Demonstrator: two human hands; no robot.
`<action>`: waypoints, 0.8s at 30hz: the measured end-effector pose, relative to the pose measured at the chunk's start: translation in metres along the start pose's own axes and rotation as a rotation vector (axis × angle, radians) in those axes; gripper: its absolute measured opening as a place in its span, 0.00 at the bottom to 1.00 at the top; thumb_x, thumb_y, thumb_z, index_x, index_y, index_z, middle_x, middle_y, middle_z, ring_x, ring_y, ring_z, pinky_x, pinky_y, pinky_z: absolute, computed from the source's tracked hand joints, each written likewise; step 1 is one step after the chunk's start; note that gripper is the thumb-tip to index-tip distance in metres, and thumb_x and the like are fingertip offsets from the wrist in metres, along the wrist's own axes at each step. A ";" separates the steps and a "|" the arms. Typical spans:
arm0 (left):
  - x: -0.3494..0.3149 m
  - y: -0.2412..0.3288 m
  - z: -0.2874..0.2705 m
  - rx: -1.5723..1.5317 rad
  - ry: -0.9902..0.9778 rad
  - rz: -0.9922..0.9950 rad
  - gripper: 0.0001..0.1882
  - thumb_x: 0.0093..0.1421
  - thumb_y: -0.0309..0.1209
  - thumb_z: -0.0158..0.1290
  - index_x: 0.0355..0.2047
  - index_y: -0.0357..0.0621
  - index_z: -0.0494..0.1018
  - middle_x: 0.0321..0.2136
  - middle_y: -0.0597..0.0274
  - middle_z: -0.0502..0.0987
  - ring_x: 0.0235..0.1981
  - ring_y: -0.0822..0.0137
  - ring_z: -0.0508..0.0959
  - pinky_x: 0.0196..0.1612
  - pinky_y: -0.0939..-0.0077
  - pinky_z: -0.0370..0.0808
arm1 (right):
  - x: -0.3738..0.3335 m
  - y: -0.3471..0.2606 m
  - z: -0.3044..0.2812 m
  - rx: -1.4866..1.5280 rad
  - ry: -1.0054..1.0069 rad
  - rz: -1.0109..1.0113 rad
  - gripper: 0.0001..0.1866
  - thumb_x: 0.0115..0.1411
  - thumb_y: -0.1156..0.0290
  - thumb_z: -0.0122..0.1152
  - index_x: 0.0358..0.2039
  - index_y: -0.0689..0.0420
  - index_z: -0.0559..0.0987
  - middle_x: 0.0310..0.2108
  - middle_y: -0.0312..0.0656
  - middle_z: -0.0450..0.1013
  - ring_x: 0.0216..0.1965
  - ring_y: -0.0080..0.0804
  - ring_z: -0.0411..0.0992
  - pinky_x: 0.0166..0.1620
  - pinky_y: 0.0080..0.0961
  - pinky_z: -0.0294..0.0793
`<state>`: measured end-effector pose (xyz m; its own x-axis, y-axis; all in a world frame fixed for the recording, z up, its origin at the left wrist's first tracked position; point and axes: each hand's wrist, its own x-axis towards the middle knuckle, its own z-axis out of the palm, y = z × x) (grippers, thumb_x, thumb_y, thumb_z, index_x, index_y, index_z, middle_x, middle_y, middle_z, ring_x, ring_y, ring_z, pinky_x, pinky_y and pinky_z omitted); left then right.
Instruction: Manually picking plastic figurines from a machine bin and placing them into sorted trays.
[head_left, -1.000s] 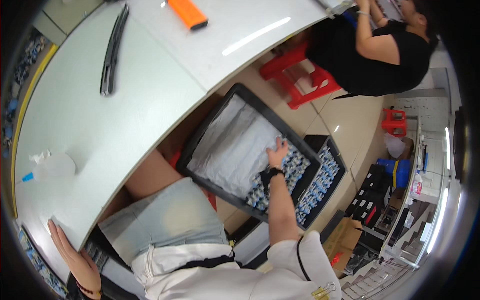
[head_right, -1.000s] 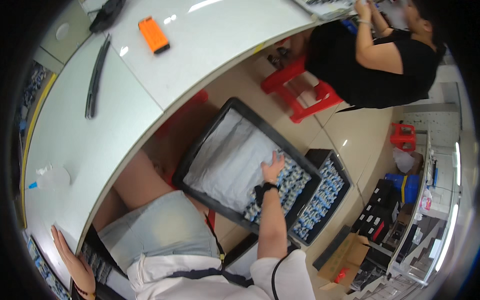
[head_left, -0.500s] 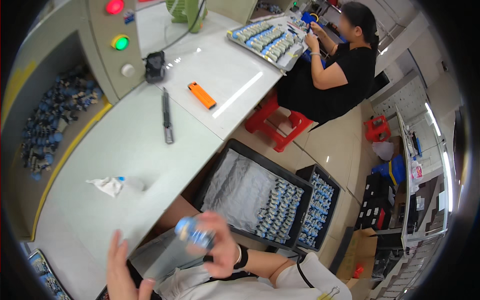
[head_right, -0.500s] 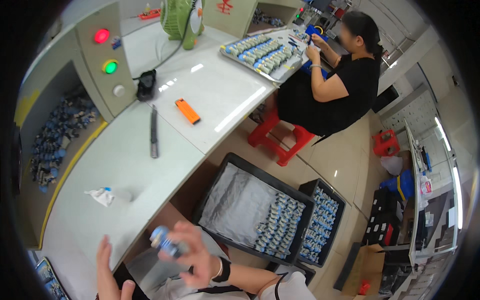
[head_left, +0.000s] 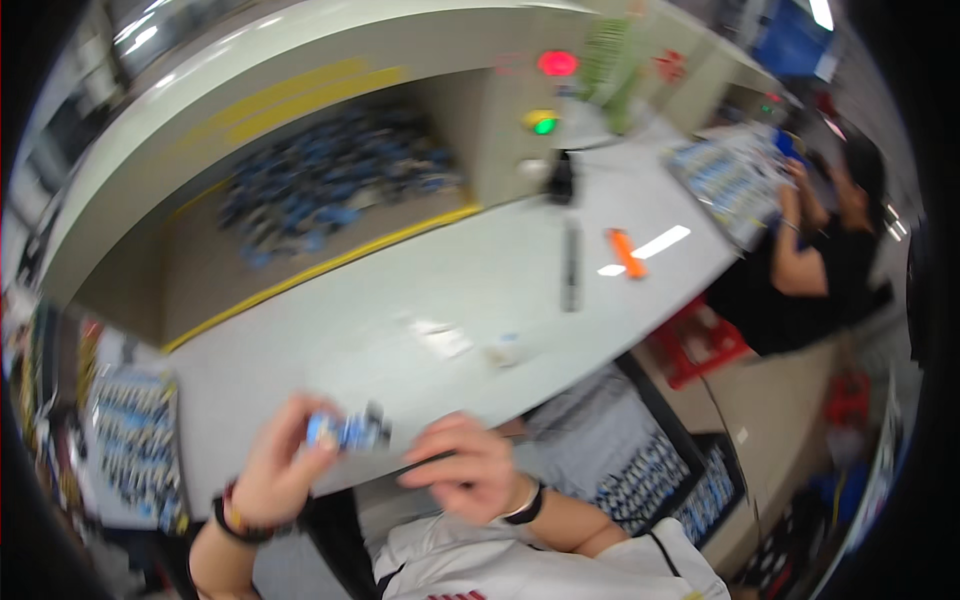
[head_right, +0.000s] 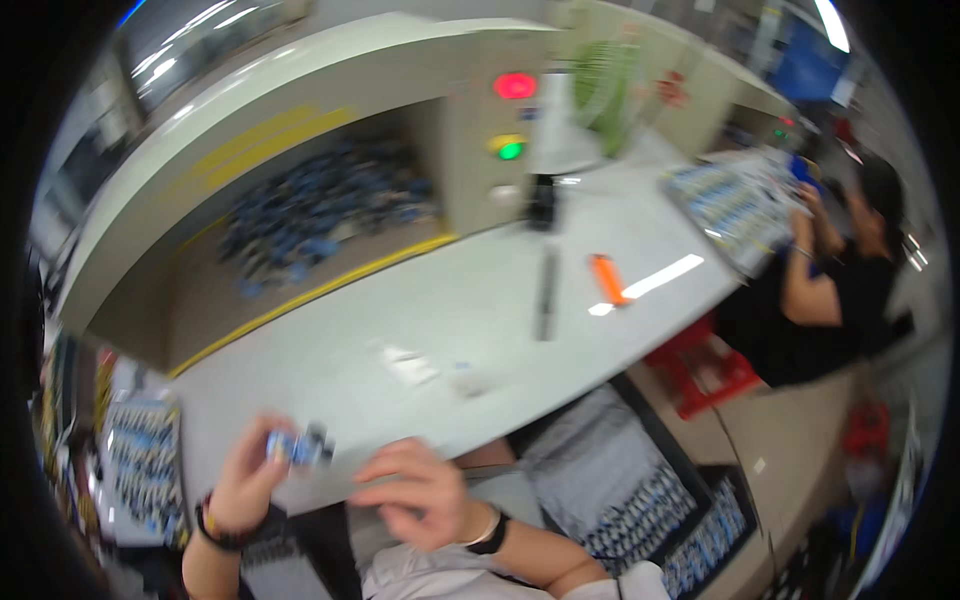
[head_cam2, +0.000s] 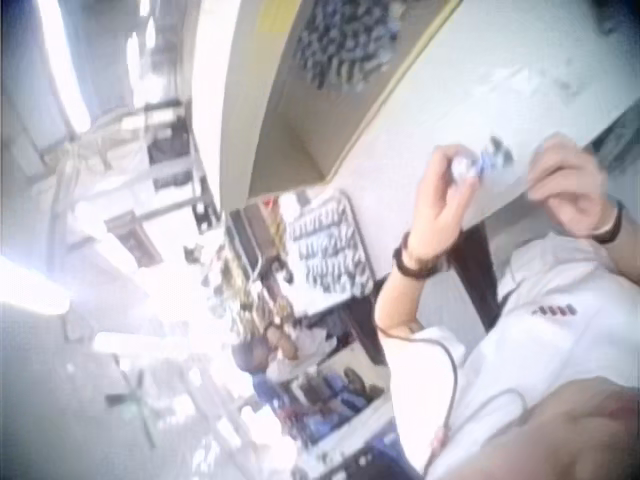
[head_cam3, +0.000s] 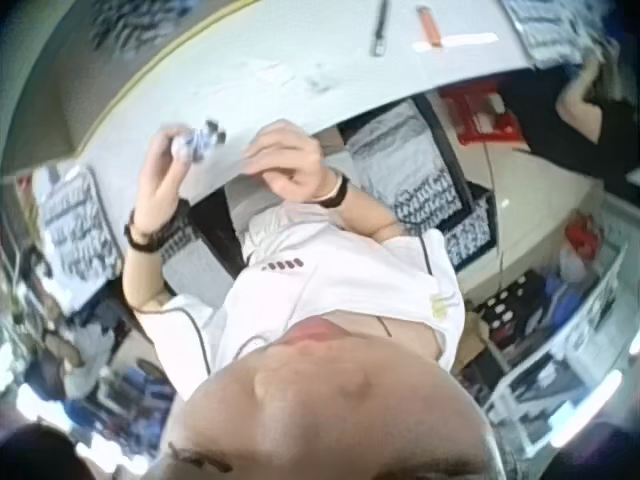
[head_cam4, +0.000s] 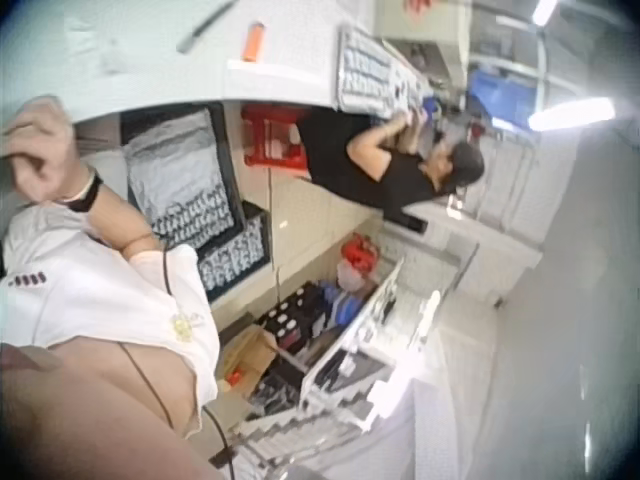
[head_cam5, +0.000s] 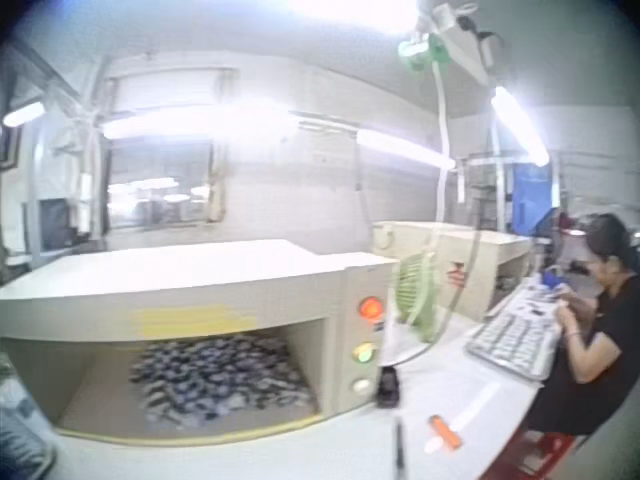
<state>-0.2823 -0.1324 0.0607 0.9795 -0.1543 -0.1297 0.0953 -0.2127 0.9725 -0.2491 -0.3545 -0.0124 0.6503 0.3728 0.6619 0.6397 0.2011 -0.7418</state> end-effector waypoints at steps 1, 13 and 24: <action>0.013 0.001 -0.013 0.033 0.075 0.009 0.13 0.58 0.29 0.49 0.41 0.36 0.66 0.33 0.65 0.68 0.34 0.76 0.67 0.38 0.84 0.66 | 0.002 0.004 -0.004 -0.035 0.011 0.023 0.13 0.37 0.82 0.52 0.26 0.58 0.79 0.28 0.40 0.74 0.30 0.36 0.70 0.35 0.28 0.69; 0.149 -0.092 -0.235 0.958 0.840 0.026 0.21 0.49 0.46 0.57 0.36 0.41 0.76 0.27 0.58 0.77 0.27 0.64 0.76 0.33 0.73 0.72 | 0.007 0.023 0.007 -0.109 -0.089 0.077 0.08 0.37 0.82 0.55 0.21 0.58 0.77 0.20 0.37 0.71 0.21 0.33 0.66 0.23 0.23 0.66; 0.159 -0.121 -0.229 0.947 0.503 0.229 0.18 0.60 0.34 0.43 0.45 0.35 0.68 0.45 0.51 0.72 0.47 0.59 0.71 0.50 0.69 0.65 | -0.005 0.025 0.010 -0.194 -0.059 -0.002 0.05 0.38 0.79 0.55 0.19 0.57 0.75 0.19 0.37 0.69 0.20 0.33 0.66 0.21 0.25 0.66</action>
<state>-0.0975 0.0894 -0.0335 0.9376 0.0813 0.3381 -0.0621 -0.9175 0.3929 -0.2408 -0.3424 -0.0350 0.6277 0.4261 0.6515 0.7113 0.0260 -0.7024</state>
